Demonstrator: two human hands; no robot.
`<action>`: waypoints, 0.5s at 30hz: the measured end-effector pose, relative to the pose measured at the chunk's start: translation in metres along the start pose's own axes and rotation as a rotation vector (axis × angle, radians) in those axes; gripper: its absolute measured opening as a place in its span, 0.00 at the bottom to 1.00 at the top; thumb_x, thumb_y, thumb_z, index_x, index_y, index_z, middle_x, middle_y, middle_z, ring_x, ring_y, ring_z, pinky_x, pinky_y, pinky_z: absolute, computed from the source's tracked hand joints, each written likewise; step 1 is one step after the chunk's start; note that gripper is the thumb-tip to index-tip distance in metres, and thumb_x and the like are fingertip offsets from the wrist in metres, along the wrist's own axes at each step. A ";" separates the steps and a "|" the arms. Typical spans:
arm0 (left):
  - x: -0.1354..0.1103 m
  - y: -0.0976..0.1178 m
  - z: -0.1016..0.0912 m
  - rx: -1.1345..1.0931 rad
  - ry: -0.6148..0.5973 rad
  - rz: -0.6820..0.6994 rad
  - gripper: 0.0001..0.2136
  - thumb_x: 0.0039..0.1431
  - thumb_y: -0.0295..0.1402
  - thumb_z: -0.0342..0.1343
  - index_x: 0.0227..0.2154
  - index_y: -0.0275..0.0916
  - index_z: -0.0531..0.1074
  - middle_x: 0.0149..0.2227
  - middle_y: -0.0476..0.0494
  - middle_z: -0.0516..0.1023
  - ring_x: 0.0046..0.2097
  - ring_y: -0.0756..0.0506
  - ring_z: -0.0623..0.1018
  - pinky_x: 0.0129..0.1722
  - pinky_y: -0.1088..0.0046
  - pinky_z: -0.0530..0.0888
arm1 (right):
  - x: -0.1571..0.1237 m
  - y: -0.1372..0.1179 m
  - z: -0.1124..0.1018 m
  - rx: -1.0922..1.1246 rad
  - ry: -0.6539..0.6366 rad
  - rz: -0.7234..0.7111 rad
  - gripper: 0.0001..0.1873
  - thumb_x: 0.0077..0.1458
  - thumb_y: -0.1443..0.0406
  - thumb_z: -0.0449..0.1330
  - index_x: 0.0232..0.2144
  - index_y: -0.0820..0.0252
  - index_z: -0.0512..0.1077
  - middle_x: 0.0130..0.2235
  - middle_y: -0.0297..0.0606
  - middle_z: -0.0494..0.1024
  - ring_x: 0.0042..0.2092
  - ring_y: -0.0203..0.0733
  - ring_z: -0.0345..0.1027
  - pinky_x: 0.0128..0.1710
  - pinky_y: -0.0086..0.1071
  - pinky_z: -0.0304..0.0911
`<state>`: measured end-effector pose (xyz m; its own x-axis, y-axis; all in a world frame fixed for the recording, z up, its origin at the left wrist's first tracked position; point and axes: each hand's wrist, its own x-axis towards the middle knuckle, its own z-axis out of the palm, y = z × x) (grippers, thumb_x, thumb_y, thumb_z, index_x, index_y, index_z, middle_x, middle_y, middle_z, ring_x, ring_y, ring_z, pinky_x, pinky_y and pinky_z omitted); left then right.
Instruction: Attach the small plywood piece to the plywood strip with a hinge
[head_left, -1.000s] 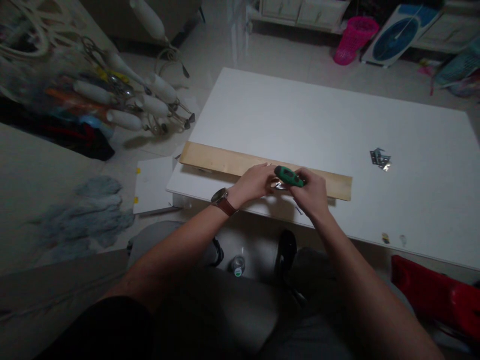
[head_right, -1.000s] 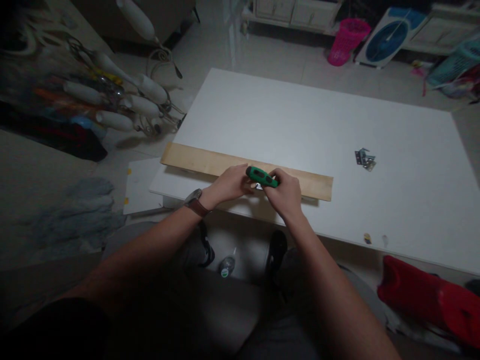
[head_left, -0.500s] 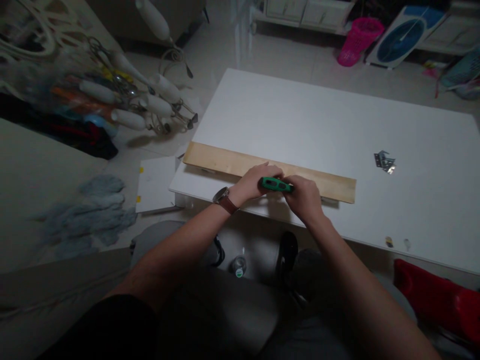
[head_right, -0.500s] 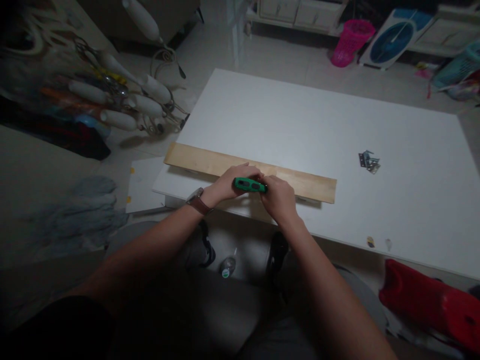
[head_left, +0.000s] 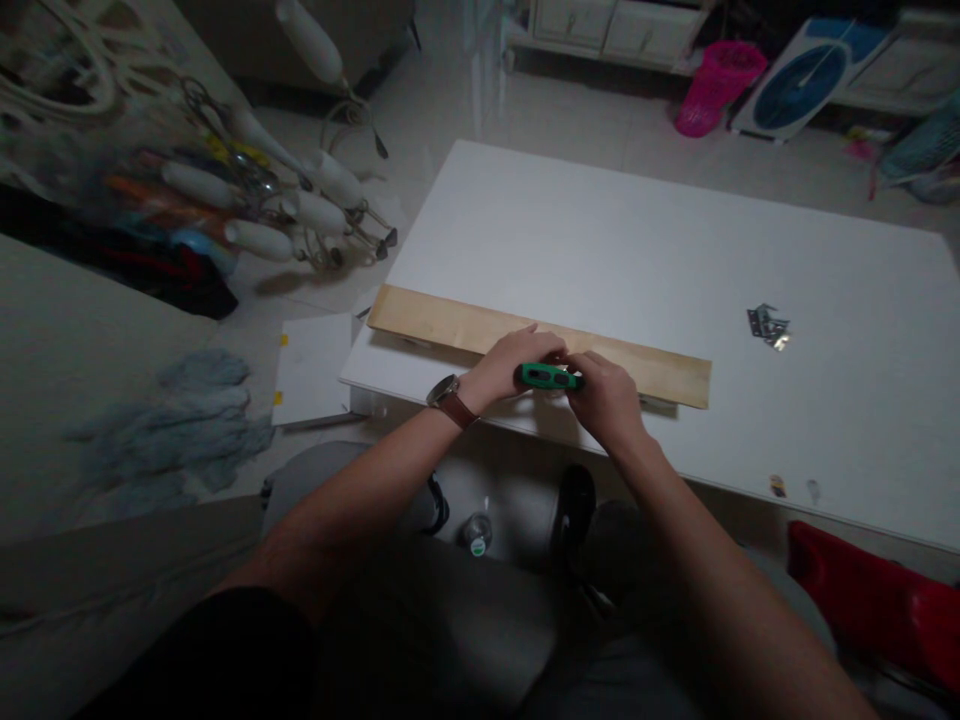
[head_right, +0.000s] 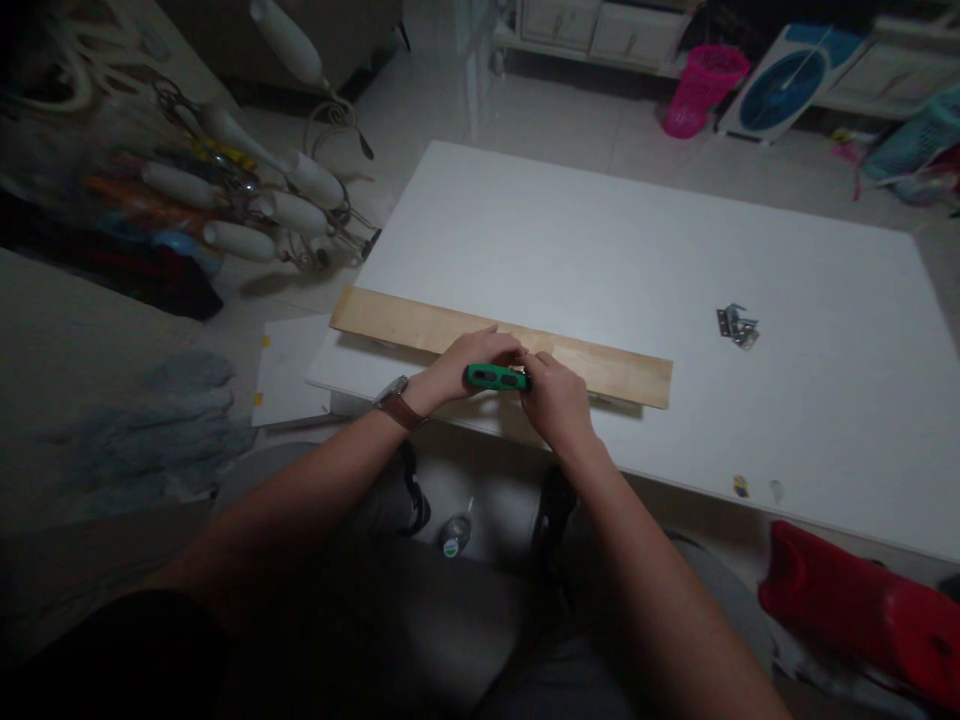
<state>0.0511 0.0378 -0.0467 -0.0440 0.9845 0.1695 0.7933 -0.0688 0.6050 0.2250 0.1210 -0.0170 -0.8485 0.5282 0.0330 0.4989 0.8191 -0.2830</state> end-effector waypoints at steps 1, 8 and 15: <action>0.001 -0.001 0.001 0.007 -0.003 0.002 0.05 0.69 0.30 0.56 0.35 0.41 0.74 0.38 0.47 0.84 0.42 0.43 0.81 0.69 0.53 0.67 | 0.000 0.000 0.000 0.011 0.006 -0.014 0.20 0.60 0.72 0.57 0.51 0.57 0.81 0.46 0.46 0.84 0.41 0.50 0.76 0.35 0.35 0.58; 0.002 -0.002 0.002 0.020 -0.001 0.005 0.05 0.68 0.29 0.57 0.34 0.41 0.74 0.36 0.48 0.83 0.40 0.44 0.81 0.70 0.51 0.65 | 0.000 0.002 -0.001 0.038 0.010 -0.052 0.17 0.58 0.70 0.61 0.48 0.58 0.81 0.48 0.46 0.84 0.44 0.51 0.77 0.35 0.35 0.59; -0.002 -0.007 0.002 -0.043 0.017 0.029 0.02 0.68 0.30 0.58 0.40 0.42 0.76 0.40 0.48 0.85 0.44 0.43 0.82 0.71 0.48 0.64 | 0.001 0.001 0.001 -0.071 -0.046 -0.012 0.18 0.64 0.70 0.56 0.51 0.58 0.81 0.46 0.47 0.83 0.38 0.49 0.75 0.31 0.36 0.53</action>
<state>0.0469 0.0370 -0.0526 -0.0317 0.9791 0.2008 0.7673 -0.1049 0.6326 0.2248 0.1222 -0.0181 -0.8611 0.5084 -0.0084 0.4981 0.8402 -0.2146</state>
